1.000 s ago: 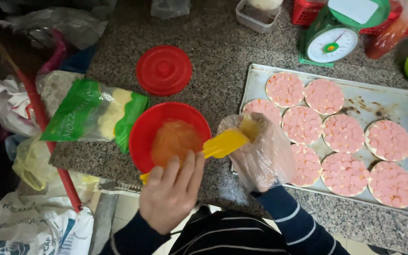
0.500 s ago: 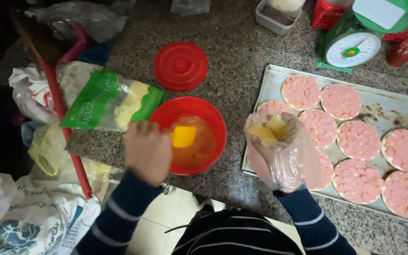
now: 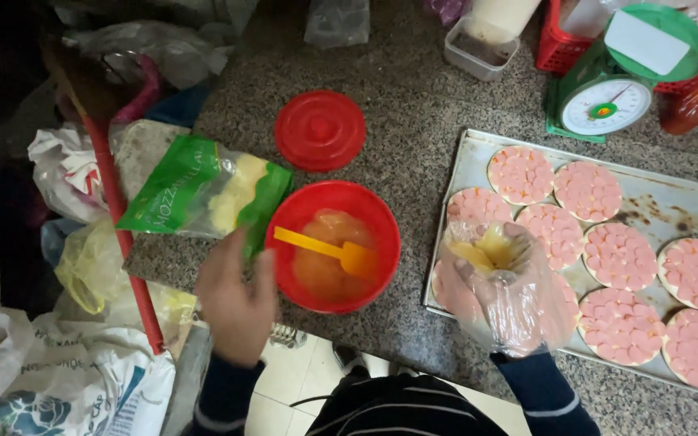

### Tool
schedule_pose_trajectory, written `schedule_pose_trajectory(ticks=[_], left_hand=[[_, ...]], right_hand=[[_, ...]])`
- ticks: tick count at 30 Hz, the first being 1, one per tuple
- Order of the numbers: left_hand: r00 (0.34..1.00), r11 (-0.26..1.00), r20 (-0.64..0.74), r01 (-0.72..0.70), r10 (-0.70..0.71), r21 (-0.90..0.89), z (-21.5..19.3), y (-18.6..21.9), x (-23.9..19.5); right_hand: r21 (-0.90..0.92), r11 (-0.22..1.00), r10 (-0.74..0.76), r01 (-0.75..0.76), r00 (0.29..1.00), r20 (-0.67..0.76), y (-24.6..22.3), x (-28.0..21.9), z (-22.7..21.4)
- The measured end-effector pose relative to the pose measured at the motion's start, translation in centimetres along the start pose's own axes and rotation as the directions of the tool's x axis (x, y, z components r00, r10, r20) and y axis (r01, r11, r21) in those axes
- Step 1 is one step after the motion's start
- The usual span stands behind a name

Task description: The person fills a piping bag with a yellow sauce and pipes it onto small round dough bases topped with sliced sausages. They then sprinkle corn kernels over the sauced bases on a metal tray.

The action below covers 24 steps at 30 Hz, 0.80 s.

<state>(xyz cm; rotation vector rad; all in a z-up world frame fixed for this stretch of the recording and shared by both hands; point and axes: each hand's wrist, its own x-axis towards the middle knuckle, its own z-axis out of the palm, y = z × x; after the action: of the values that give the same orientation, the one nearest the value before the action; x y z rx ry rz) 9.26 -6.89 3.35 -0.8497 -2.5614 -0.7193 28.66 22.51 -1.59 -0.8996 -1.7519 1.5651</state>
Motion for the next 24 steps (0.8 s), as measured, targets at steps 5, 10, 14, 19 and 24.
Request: schedule_pose_trajectory(ticks=[5,10,14,19,24], left_hand=[[0.303,-0.451,0.817,0.714,-0.491,-0.536,5.4,-2.9,-8.4],[0.173,-0.549,0.877,0.721,-0.449,-0.423,1.1,3.1,-1.9],[0.222,-0.609,0.918,0.693,-0.33,-0.386,5.4,2.1,-0.7],[0.365,-0.626,0.897,0.646,-0.251,-0.438,8.3,6.3,5.0],[0.417,-0.676,0.884,0.59,-0.213,-0.442,18.9,7.0,10.6]], right_hand=[[0.482,0.875,0.064,-0.041,0.997,-0.031,-1.2,-0.7,1.5],[0.34,0.921,0.216,-0.193,0.976,-0.031,-1.6,-1.4,-0.4],[0.008,0.996,0.089,-0.089,0.989,-0.117,-2.5,-2.6,-1.4],[0.266,0.961,0.14,-0.078,0.964,-0.225,0.5,-5.6,-3.6],[0.216,0.976,0.098,-0.04,0.959,-0.266,-1.1,-10.1,-6.1]])
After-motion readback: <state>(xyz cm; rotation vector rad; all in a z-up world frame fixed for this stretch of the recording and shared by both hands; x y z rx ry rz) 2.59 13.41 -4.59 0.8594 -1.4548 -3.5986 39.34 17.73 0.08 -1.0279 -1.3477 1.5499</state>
